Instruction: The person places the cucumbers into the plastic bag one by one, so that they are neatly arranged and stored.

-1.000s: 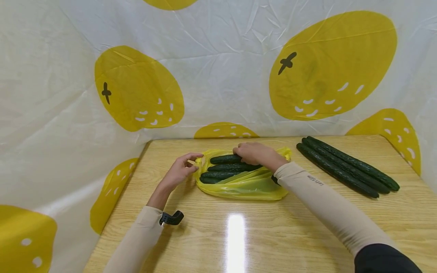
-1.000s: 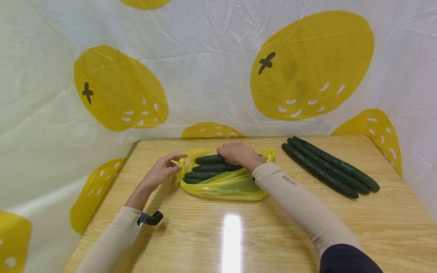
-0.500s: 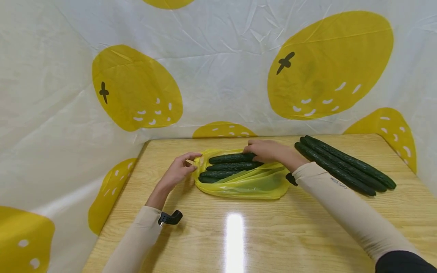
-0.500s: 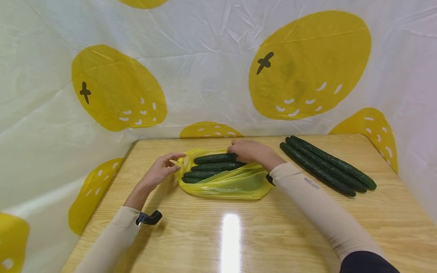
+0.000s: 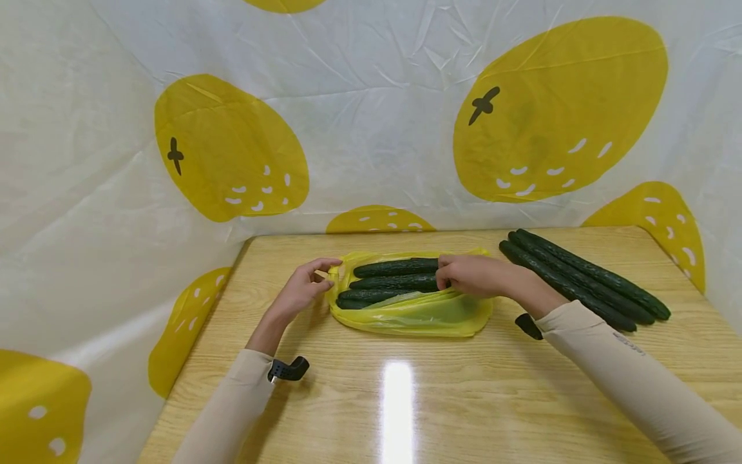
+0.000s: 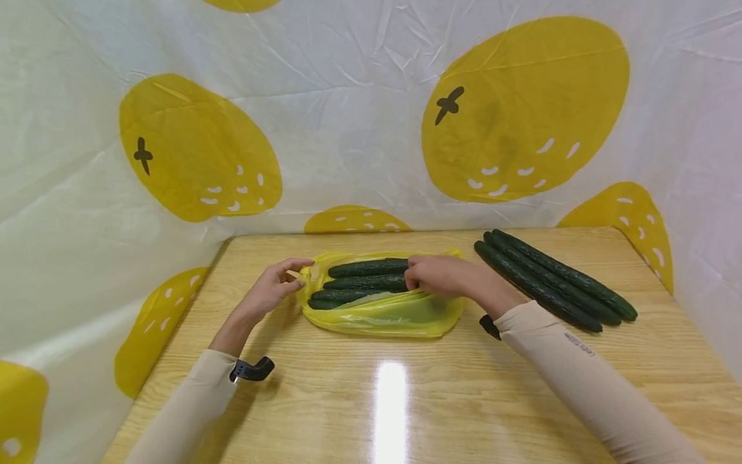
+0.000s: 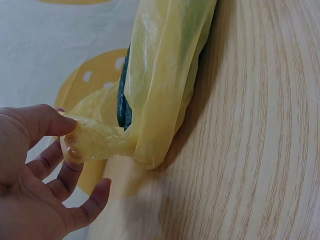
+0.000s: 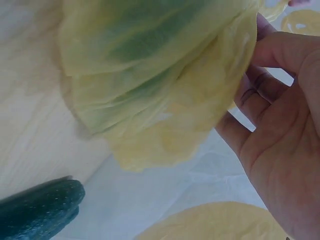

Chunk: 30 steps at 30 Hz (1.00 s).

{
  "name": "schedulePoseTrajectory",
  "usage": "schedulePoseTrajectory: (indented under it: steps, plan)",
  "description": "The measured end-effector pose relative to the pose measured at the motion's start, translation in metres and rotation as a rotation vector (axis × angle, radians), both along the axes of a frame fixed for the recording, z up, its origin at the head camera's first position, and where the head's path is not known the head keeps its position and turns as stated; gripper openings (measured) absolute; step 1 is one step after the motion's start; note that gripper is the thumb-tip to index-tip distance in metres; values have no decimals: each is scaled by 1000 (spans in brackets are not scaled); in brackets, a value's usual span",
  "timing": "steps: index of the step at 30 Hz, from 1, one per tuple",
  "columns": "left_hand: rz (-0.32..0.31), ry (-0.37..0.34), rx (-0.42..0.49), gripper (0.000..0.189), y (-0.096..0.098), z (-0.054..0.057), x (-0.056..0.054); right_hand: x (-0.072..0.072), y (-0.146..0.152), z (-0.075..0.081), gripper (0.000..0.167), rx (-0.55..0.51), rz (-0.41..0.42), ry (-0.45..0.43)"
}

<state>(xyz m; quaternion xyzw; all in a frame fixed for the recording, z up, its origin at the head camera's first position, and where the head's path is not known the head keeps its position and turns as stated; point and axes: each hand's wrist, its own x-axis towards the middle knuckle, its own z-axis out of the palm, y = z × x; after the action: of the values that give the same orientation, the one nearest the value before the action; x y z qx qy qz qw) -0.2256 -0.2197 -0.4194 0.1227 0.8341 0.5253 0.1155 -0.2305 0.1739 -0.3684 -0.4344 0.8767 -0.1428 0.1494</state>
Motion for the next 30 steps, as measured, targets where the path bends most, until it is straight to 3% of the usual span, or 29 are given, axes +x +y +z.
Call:
schedulePoseTrajectory:
  steps: [8, 17, 23, 30]
  plan:
    - [0, 3, 0, 45, -1, 0, 1, 18, 11, -6, 21, -18, 27, 53]
    - [-9, 6, 9, 45, -1, 3, 3, 31, 18, -12, 13, 56, 16, 69]
    - [-7, -1, 12, 45, -3, 0, 1, 32, 20, -19, 30, 54, 94, 213]
    - [-7, 8, 10, 45, -3, 0, 2, 36, 20, -30, 37, 80, 156, 392]
